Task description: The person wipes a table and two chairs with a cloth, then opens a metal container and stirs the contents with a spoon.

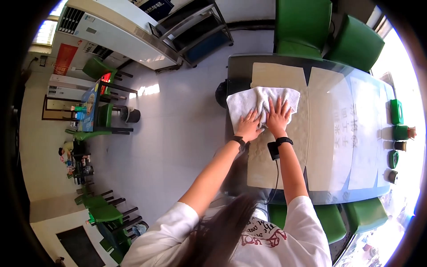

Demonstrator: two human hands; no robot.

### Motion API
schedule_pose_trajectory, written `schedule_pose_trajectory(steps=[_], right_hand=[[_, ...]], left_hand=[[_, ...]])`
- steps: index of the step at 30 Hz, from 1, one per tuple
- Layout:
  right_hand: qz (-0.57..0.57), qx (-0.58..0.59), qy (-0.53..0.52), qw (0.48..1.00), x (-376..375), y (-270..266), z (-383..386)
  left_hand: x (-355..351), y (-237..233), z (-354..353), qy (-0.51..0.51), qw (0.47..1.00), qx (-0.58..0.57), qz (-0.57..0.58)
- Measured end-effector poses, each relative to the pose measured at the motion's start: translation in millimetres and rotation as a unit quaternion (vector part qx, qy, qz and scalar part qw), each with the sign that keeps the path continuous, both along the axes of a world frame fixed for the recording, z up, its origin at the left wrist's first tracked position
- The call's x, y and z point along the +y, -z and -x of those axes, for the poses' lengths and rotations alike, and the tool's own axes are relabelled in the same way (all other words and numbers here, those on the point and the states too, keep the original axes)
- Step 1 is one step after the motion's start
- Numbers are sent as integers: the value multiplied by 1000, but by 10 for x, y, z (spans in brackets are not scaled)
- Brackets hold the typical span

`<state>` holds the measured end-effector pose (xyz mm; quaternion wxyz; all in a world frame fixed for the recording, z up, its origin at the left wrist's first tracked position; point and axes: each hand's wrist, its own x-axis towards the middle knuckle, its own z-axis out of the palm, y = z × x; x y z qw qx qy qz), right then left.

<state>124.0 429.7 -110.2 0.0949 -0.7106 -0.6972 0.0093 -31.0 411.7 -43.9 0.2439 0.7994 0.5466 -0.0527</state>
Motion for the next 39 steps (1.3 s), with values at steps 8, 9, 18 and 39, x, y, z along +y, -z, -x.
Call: schedule_pose_trajectory(steps=[8,9,18,39], right_hand=[[6,43,-6,999,-711,-67,-43],[15,47,0,999,-837,-93,-34],[54,44,71,995,-1682,-64,264],[169,70,85,979,-3616,-257,1022]], left_hand=[[-701,-62,297,64,998,-5,-8],[-803,-46,335,75,997,-4,-16],[-1483,88,679,127,990,-50,15],[-2827,333,1821,257,954,-139,-60]])
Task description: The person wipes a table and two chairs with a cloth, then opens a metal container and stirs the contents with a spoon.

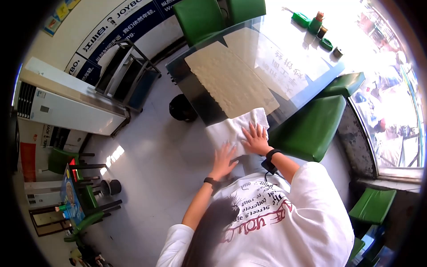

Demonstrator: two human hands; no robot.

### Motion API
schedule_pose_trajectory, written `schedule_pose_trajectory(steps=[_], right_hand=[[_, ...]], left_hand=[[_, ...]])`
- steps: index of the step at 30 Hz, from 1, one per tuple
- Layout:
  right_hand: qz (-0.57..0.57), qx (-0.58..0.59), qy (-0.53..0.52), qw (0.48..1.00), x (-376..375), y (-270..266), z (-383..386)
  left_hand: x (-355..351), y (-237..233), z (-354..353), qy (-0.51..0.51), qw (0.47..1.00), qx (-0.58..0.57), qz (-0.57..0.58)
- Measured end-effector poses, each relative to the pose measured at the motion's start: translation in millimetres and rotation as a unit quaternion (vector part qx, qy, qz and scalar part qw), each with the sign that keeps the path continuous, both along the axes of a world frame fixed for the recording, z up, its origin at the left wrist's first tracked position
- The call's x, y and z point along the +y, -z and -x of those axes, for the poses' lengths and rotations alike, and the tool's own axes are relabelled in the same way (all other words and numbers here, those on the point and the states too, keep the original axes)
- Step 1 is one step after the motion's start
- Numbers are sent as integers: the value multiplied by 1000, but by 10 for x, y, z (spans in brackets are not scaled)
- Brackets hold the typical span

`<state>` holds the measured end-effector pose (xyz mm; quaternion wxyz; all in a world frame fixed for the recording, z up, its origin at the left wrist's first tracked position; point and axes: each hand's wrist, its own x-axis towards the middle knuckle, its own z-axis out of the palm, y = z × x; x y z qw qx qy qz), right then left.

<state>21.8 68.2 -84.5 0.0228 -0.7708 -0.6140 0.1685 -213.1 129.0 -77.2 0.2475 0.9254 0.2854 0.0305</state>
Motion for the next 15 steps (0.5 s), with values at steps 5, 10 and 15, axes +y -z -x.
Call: schedule_pose_trajectory(steps=[5,10,15], right_hand=[[120,76,4,990,454,-409,-158],[46,77,-49,995,1092,-313,-603],[24,102,9,994,1881,-219,-945]], left_hand=[[124,-199,-68,-9,996,9,86],[688,-185,-356,12,996,49,79],[1622,-152,-899,34,994,103,34]])
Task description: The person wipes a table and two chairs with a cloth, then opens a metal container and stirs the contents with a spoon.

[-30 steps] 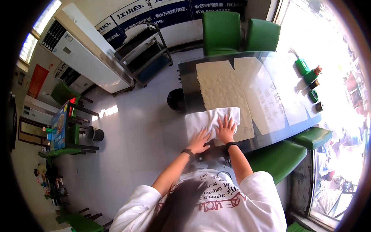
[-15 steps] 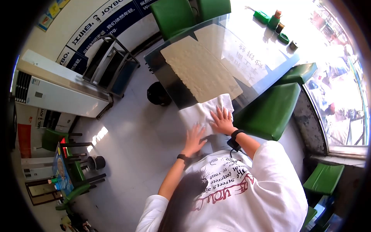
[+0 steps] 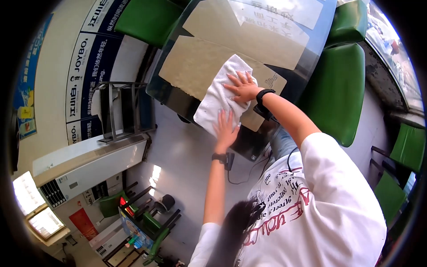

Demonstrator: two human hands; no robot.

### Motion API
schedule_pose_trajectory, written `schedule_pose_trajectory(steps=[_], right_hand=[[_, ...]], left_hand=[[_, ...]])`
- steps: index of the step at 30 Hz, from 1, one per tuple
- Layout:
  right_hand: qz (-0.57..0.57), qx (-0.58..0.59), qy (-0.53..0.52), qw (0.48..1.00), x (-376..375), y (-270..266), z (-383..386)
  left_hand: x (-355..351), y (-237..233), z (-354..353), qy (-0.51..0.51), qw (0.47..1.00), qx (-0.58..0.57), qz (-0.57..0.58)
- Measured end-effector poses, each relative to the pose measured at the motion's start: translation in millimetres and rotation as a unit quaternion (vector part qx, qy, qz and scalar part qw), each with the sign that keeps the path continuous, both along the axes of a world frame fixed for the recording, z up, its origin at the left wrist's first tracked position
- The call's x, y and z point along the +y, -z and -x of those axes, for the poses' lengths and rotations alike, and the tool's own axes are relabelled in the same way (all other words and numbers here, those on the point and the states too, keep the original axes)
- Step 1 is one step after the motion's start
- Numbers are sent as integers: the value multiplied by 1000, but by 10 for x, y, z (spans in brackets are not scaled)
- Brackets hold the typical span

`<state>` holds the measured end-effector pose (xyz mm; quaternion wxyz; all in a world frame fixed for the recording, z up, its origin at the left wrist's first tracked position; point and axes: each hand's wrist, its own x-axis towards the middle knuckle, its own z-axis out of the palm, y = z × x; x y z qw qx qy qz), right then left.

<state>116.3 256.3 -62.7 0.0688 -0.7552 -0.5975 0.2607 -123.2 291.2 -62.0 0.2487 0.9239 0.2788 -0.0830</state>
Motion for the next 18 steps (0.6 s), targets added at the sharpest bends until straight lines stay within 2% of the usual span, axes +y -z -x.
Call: schedule_pose_trajectory(steps=[3,7,10,14,18], right_hand=[[-5,5,1,1000,355,-66,-230],[-20,1,-73,997,680,-86,-438],[-35,-11,-84,996,674,-123,-441],[-49,-60,-62,995,576,-80,-329],[-30,-114,-31,993,277,-42,-69]], left_hand=[[263,82,-281,-1,997,0,-71],[182,40,-317,-20,994,-7,-109],[81,59,-255,-26,993,-27,-110],[-7,-25,-297,-34,996,25,-74],[-120,13,-140,8,995,-29,-93]])
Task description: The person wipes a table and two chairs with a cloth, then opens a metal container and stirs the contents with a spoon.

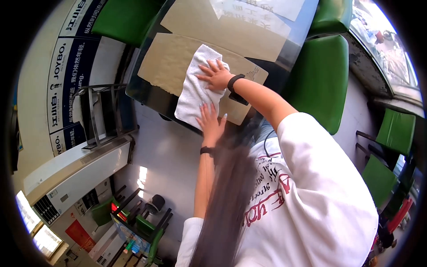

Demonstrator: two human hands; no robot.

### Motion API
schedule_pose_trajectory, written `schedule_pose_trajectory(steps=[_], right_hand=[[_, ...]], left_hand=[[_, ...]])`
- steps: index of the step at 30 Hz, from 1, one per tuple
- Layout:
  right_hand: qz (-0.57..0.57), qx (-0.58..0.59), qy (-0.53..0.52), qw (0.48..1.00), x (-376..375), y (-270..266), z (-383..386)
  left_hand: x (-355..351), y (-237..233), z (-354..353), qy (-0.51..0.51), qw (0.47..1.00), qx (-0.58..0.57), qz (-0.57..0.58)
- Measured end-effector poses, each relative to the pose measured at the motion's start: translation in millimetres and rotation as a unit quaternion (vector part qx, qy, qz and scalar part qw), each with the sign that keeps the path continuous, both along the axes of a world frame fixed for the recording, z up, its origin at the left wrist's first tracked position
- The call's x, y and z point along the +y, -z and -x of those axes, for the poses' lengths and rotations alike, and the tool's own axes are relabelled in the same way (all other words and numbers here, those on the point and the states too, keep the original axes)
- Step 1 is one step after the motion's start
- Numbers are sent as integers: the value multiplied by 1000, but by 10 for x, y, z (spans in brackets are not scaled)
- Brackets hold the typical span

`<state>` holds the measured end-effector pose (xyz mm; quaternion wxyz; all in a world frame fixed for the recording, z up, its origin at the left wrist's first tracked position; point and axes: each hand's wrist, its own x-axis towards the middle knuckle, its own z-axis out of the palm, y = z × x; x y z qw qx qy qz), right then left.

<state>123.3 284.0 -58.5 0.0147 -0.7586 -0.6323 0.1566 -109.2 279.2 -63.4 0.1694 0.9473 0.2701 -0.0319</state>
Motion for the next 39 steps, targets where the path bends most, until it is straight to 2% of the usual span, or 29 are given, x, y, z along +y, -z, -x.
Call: schedule_pose_trajectory(steps=[4,18,24,31,35,39], right_hand=[[-4,-18,25,1000,-406,26,302],[41,-22,52,998,-1442,-68,1213],[40,-34,17,998,-1739,-102,1576],[12,-4,54,998,-1729,-411,1678],[-29,-24,55,998,-1918,-228,1480],[-61,19,165,984,-2222,-303,1291]], left_hand=[[-161,-45,334,37,999,16,32],[-628,88,1208,131,982,-100,87],[-691,237,1442,140,974,-146,103],[-689,224,1535,149,973,-156,84],[-684,172,1527,141,977,-135,88],[-764,190,1498,119,975,-159,99]])
